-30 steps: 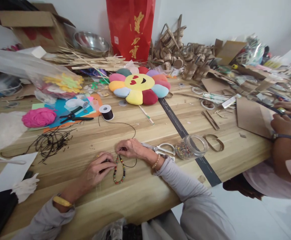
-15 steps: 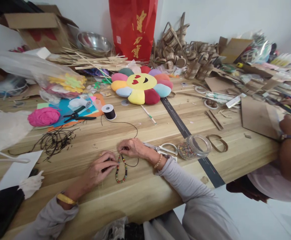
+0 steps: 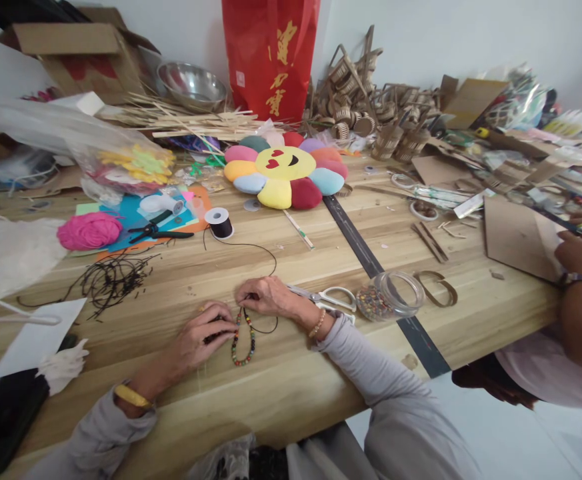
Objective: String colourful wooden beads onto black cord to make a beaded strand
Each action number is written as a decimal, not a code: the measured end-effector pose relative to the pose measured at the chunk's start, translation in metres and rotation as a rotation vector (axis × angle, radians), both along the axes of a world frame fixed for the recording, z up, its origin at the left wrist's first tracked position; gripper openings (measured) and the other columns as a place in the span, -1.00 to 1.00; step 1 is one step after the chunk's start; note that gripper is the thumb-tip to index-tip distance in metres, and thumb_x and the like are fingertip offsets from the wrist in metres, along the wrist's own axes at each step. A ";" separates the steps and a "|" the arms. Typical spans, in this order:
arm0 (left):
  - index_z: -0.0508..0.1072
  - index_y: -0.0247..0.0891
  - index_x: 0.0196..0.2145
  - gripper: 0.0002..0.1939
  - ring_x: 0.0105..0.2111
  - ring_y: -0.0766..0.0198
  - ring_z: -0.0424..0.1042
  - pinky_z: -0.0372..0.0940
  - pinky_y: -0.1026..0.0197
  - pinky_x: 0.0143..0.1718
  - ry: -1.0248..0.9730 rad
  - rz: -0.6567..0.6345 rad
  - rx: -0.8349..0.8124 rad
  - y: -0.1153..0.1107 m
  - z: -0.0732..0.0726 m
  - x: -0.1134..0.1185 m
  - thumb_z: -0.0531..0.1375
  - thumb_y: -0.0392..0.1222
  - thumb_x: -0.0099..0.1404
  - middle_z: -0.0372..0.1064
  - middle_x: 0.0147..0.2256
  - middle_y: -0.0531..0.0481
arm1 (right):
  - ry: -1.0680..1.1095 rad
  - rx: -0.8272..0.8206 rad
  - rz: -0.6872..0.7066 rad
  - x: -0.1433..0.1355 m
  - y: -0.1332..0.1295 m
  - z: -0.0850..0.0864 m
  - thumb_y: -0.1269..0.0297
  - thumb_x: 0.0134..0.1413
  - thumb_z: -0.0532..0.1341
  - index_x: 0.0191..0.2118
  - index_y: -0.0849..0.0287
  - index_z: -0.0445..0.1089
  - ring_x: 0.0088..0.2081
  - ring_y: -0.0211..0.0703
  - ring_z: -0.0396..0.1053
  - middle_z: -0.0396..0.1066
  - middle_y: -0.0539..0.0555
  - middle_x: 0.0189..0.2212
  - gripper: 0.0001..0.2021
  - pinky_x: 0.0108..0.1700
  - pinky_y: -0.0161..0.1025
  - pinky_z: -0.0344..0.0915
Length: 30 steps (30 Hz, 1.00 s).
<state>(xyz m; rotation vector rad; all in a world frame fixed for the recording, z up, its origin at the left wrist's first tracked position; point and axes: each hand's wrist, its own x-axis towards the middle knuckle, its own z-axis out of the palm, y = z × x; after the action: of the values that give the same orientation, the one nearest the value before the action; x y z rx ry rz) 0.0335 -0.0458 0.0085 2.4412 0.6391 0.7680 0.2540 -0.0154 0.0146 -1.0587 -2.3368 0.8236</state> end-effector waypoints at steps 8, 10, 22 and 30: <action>0.53 -0.29 -0.29 -0.88 -0.20 0.19 0.32 0.33 0.14 -0.20 -0.010 0.004 0.001 -0.001 0.001 0.001 0.18 -0.38 0.29 0.36 -0.30 -0.09 | -0.011 0.004 -0.010 0.000 -0.001 0.001 0.43 0.14 0.23 -0.31 0.22 0.47 -0.34 -0.28 0.42 0.51 0.04 -0.35 -0.94 -0.27 -0.42 0.22; 0.53 -0.30 -0.29 -0.88 -0.20 0.19 0.32 0.33 0.14 -0.20 -0.016 -0.001 -0.003 -0.001 0.002 0.001 0.18 -0.39 0.29 0.36 -0.30 -0.10 | -0.012 0.001 -0.013 -0.001 -0.001 0.002 0.42 0.15 0.23 -0.31 0.21 0.47 -0.35 -0.28 0.41 0.51 0.04 -0.35 -0.94 -0.27 -0.42 0.21; 0.56 -0.25 -0.31 -0.86 -0.05 0.09 0.30 0.30 0.01 -0.06 -0.040 -0.080 -0.061 0.001 -0.002 -0.001 0.19 -0.35 0.29 0.39 -0.20 -0.15 | -0.014 0.000 0.001 0.000 0.000 0.001 0.42 0.14 0.22 -0.28 0.21 0.47 -0.31 -0.27 0.42 0.51 0.05 -0.32 -0.93 -0.27 -0.41 0.22; 0.55 -0.26 -0.32 -0.86 -0.05 0.09 0.29 0.28 0.00 -0.04 -0.058 -0.089 -0.055 0.002 -0.009 -0.001 0.18 -0.36 0.30 0.39 -0.20 -0.15 | -0.014 -0.010 -0.012 0.001 0.001 -0.005 0.38 0.15 0.23 -0.26 0.20 0.48 -0.31 -0.26 0.42 0.51 0.05 -0.31 -0.92 -0.26 -0.40 0.21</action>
<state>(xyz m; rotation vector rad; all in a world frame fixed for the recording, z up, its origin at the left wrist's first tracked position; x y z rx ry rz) 0.0324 -0.0442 -0.0001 2.3714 0.5188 0.7718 0.2550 -0.0149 0.0096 -1.0853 -2.3384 0.8270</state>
